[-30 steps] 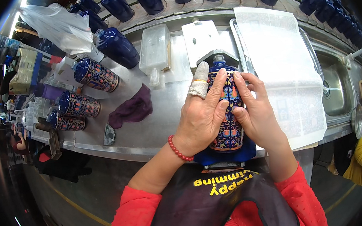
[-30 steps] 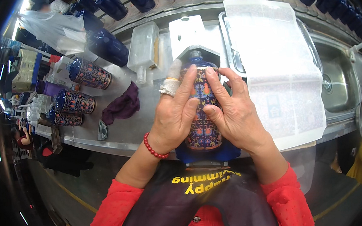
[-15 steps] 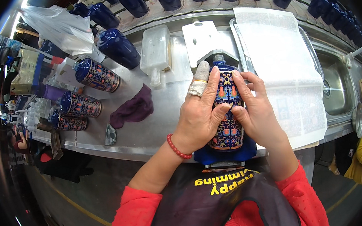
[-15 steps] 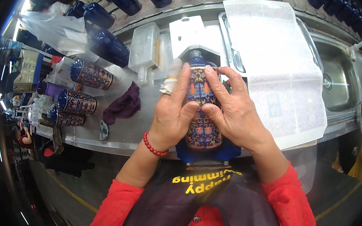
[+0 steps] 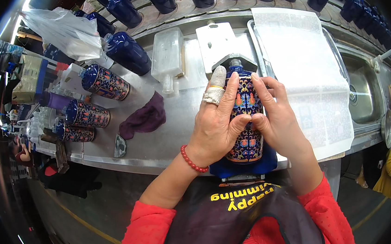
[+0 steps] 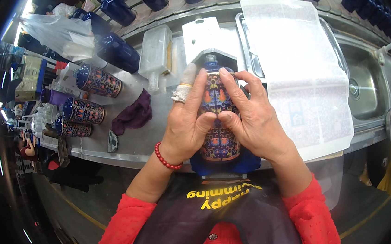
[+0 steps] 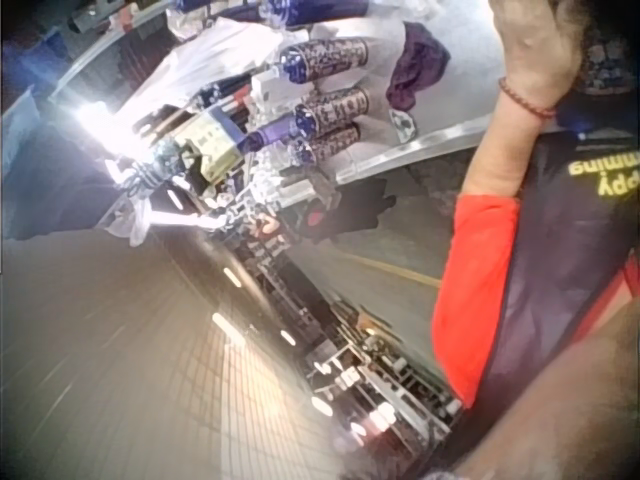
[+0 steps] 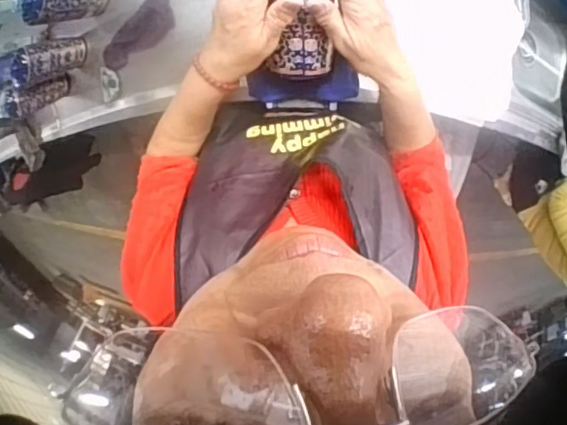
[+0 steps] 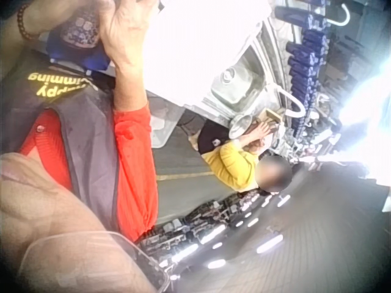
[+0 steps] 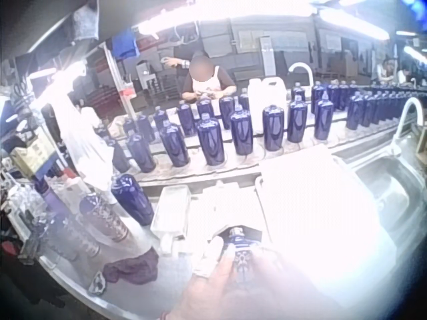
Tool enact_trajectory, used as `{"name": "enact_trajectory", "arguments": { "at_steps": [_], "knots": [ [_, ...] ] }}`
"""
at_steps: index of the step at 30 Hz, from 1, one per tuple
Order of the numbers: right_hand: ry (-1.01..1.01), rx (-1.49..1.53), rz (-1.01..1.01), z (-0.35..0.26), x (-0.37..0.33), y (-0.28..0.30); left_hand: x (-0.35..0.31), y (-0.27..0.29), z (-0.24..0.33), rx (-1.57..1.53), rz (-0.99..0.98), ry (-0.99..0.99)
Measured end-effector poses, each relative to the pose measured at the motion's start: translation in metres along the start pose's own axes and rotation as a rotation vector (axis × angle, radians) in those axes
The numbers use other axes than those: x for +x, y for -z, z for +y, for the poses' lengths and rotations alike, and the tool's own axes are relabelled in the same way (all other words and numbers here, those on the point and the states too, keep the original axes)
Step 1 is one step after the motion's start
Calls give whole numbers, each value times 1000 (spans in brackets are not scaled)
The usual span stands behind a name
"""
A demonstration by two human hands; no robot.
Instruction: The person applies a decorative sticker to a blue ceramic bottle, smoothing it with a green tool and fingers to remove air bubbles. The person rotates the bottle to align and press the sticker around the curved surface.
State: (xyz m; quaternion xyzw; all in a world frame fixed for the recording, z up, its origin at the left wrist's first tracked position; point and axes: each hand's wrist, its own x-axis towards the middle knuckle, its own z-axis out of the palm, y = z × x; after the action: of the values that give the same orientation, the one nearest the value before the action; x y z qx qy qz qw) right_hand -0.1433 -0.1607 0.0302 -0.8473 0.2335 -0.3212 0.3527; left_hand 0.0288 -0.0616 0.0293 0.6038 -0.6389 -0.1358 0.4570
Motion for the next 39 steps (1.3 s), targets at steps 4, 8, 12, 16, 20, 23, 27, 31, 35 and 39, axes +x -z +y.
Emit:
{"name": "enact_trajectory", "arguments": {
  "at_steps": [4,8,12,16,20,23,27,31,35,39],
  "knots": [
    [-49,-51,-66,-2,3,4,0,1,-1,43,-24,1],
    [-25,-71,-53,-1,4,6,-1,-1,-2,19,-4,14],
    [12,15,4,2,3,5,-3,0,-5,67,40,-60],
    [-38,-18,-36,1,2,5,-5,2,-7,205,-6,-74],
    [-7,-62,-36,-1,5,7,-4,2,-6,221,-26,-66],
    [-5,-50,-38,-2,6,8,-3,2,-4,220,-19,-66],
    [-11,-37,-51,2,5,9,-1,3,-4,180,66,-93],
    [-1,29,31,7,4,11,3,11,-8,258,48,-167],
    [59,-89,-17,7,5,10,7,12,-12,273,34,-192],
    [83,-124,-12,2,9,10,7,10,-14,235,45,-187]
  ]
}}
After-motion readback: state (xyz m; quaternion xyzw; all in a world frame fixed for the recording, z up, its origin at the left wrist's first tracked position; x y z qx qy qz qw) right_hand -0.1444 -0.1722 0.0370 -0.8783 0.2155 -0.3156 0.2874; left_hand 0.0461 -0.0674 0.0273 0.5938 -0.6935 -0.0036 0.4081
